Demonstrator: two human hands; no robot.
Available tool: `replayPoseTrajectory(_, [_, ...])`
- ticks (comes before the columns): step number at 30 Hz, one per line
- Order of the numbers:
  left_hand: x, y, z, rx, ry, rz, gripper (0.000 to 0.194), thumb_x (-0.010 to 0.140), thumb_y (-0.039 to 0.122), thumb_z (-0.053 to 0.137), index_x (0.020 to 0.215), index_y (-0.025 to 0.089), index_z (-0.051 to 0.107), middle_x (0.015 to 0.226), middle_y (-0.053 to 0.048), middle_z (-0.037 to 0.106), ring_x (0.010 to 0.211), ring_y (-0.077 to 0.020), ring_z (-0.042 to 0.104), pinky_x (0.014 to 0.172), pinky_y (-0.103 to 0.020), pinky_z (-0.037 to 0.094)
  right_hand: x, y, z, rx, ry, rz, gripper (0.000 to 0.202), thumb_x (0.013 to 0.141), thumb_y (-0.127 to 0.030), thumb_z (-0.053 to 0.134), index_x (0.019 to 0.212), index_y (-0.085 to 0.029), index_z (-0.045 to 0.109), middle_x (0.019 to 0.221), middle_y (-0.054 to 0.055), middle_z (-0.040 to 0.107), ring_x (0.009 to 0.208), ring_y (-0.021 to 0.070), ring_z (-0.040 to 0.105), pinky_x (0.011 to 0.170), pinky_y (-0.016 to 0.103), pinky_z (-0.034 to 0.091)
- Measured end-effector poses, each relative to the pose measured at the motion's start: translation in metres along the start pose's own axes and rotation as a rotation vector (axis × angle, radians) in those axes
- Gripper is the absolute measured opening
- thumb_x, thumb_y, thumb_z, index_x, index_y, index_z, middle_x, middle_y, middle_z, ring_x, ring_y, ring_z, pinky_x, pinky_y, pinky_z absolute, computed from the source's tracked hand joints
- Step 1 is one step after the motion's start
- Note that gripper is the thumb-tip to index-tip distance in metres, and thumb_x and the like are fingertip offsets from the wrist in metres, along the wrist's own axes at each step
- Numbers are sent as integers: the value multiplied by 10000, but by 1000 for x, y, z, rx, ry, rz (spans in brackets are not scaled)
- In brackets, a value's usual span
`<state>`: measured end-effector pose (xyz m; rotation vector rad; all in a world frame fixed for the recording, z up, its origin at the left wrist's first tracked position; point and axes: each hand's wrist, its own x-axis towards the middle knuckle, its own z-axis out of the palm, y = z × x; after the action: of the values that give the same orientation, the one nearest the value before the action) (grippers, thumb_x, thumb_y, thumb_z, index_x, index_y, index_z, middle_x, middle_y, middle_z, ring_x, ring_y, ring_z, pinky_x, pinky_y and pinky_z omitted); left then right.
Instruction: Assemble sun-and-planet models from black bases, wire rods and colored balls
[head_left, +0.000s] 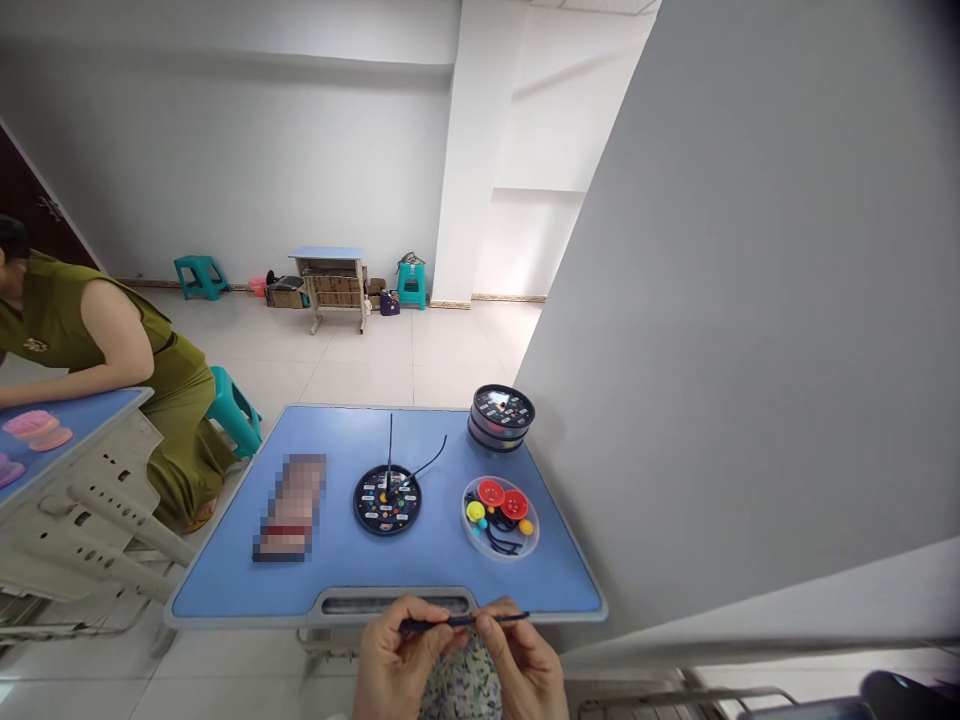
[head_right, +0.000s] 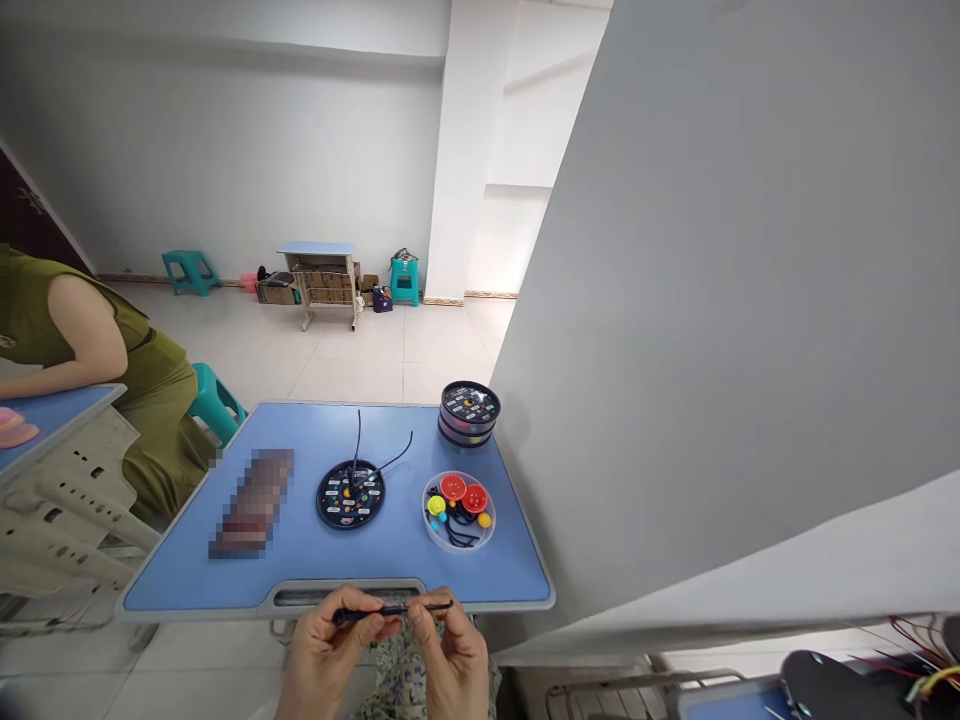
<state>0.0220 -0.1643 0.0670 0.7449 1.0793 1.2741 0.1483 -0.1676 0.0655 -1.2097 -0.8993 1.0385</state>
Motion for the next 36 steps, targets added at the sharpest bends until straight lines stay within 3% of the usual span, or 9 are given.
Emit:
replayPoseTrajectory(16, [4,-13,0,-3,-16,13,339,638,499,812,684,180,706,692,-74,785,700,-262,758,724,-351,613,2,4,-2,20,-11,68,347,698,-529,759,639,-192,699,679,24,642,661,182,570,631,260,491])
replayPoseTrajectory(22, [5,-10,4,-114,-25,-5,467,582,440,864,950,217,683,781,-53,799,723,-244,754,749,-364,600,6,5,-3,8,9,11,332,688,-523,769,649,-196,727,757,50,713,757,219,639,732,287,527])
replayPoseTrajectory(26, [7,-11,-1,-47,-33,3,372,640,504,808,817,193,707,762,-76,798,716,-248,755,708,-335,597,8,9,-6,28,-30,16,280,701,-494,771,717,-214,764,787,56,744,802,233,668,774,300,536])
replayPoseTrajectory(30, [10,-12,-5,28,-5,-2,385,660,559,768,730,186,704,694,-72,787,700,-251,754,681,-320,597,12,12,-9,68,-80,60,324,692,-443,797,954,-255,770,947,81,771,873,248,686,783,324,546])
replayPoseTrajectory(36, [9,-11,-4,25,-14,-13,378,652,550,779,721,184,713,685,-83,791,703,-258,755,679,-326,595,15,9,-12,-29,-109,-7,232,723,-449,766,748,-218,775,828,81,765,820,256,683,775,333,542])
